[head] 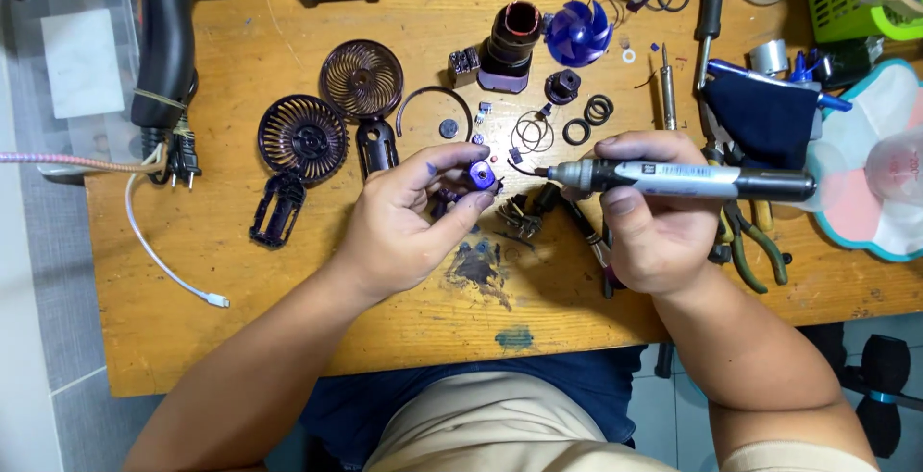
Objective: Repairing a small electronic device by inspecting and marking components on a workbench using tweezers and a marker.
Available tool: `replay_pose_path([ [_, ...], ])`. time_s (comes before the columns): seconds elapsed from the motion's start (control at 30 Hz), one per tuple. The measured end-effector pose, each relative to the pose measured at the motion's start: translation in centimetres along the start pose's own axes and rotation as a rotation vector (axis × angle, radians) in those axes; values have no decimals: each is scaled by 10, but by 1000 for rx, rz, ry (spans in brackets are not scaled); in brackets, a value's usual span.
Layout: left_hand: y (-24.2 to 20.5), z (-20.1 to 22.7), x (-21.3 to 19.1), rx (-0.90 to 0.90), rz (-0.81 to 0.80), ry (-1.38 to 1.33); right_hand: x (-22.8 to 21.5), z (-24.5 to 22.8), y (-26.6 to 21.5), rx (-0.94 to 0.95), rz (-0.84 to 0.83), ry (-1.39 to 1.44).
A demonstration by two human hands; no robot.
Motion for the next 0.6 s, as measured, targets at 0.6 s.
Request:
replay_pose_path([
  [0.6,-3,11,1,263,-38,310,15,-29,27,-356,-377,-187],
])
Point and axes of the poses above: each hand's wrist, its own y-axis towards the middle knuckle, its own x-axis out of the palm, z = x × y, the point moved 2 cm from there along y, towards the middle knuckle, and after that the axes turned 9 degrees about -x, right-handed, at the moved point
